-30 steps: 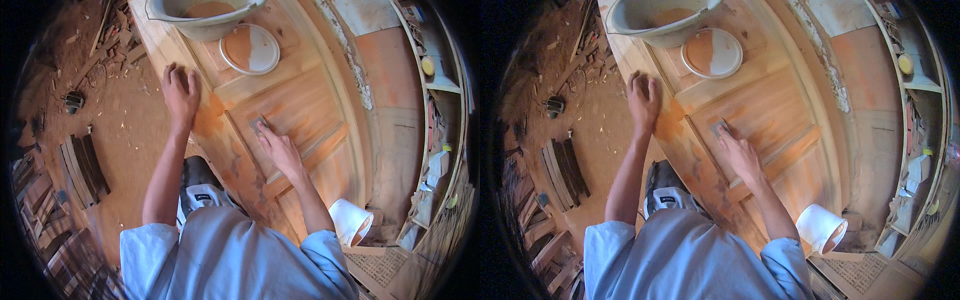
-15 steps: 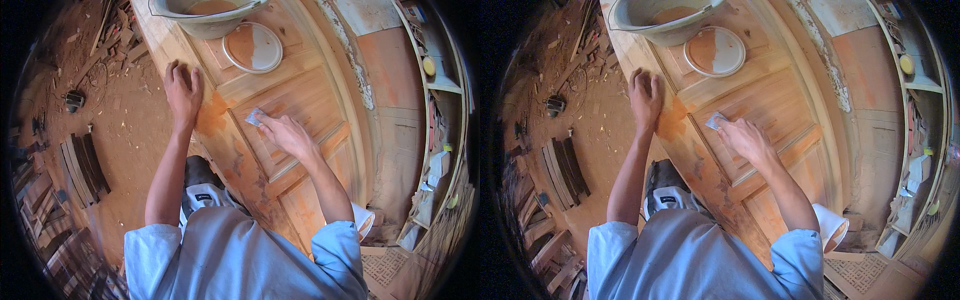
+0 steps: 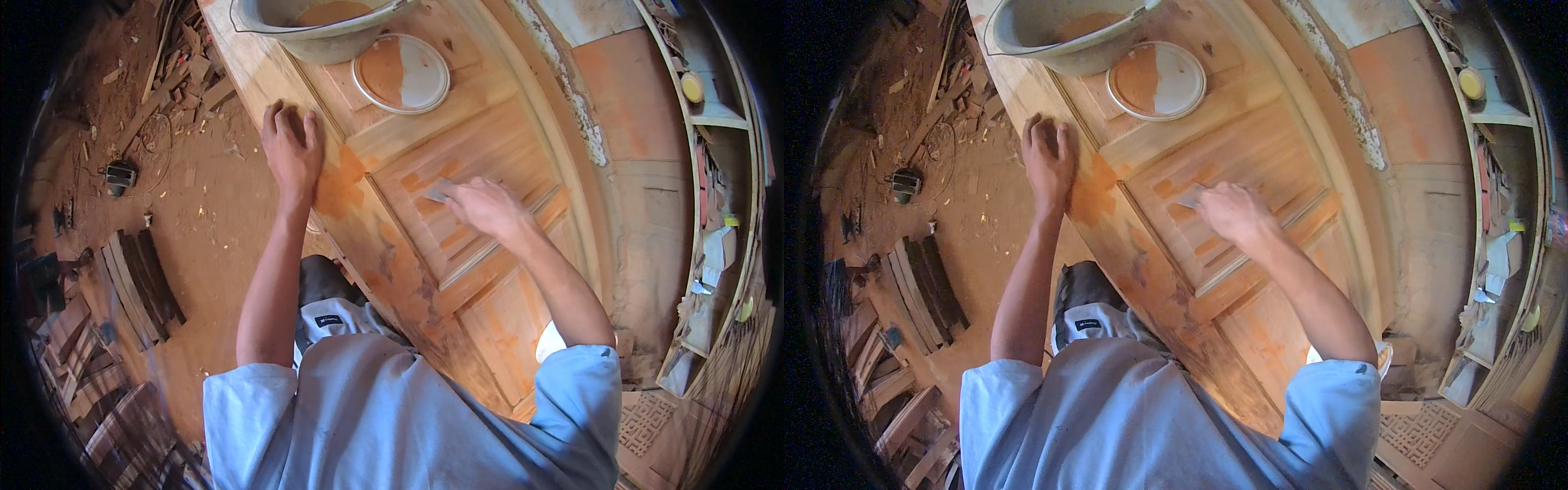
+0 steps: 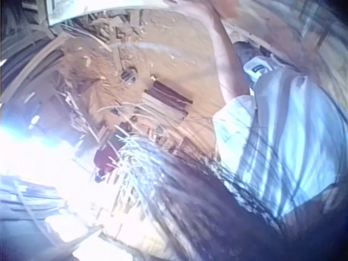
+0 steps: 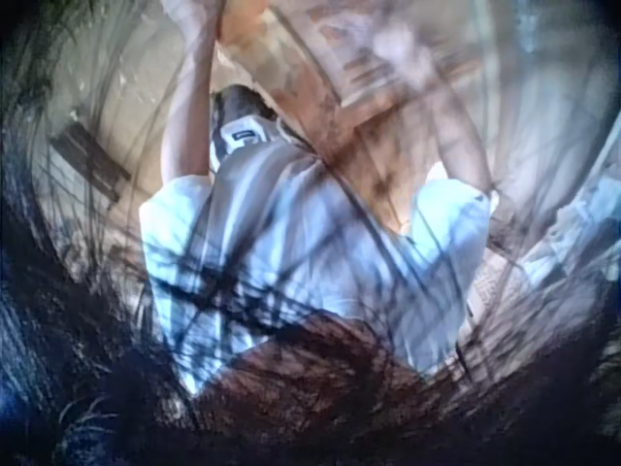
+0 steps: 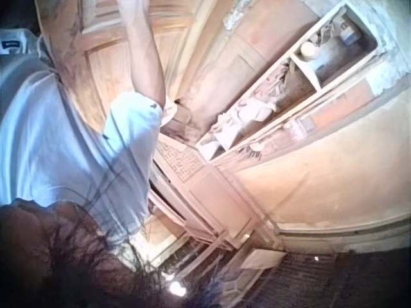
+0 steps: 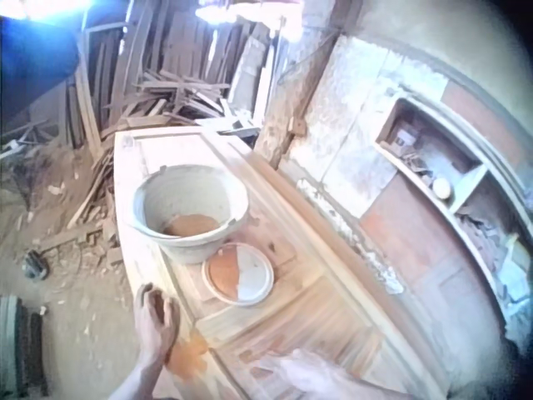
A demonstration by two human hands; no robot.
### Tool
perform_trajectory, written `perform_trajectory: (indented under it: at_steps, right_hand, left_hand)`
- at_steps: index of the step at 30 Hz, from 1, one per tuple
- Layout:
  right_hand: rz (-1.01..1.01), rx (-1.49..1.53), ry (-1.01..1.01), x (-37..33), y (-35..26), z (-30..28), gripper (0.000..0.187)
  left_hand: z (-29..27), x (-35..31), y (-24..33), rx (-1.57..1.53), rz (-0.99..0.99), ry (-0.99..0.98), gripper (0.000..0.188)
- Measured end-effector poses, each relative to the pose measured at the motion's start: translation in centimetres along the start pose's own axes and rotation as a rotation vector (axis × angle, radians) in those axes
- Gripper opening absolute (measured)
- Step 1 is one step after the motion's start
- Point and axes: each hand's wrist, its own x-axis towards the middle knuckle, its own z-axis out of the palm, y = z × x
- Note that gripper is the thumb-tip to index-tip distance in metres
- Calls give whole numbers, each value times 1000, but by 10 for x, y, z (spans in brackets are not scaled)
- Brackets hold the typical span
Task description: The person scrapes the surface of a wooden door using a hand tool, dips a brush into a bucket, and applies a substance to the wood surface.
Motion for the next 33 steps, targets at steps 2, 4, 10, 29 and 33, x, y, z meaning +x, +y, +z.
perform_trajectory:
  at_steps: [2, 4, 10, 29, 33]
  right_hand:
    - [-30, -36, -42, -12, 18, -7, 36]
    - [-38, 91, 17, -20, 13, -7, 36]
    - [-81, 279, 219, -13, -11, 5, 37]
    - [116, 490, 607, -9, 26, 88, 45]
    - [95, 436, 618, 13, 24, 87, 43]
  left_hand:
    - [1, 0, 1, 15, 17, 22, 43]
    - [-1, -3, 5, 42, 27, 22, 43]
    - [-1, -1, 4, 2, 32, 16, 44]
    - [-4, -1, 0, -42, -20, -21, 41]
    - [-2, 0, -2, -9, 15, -4, 39]
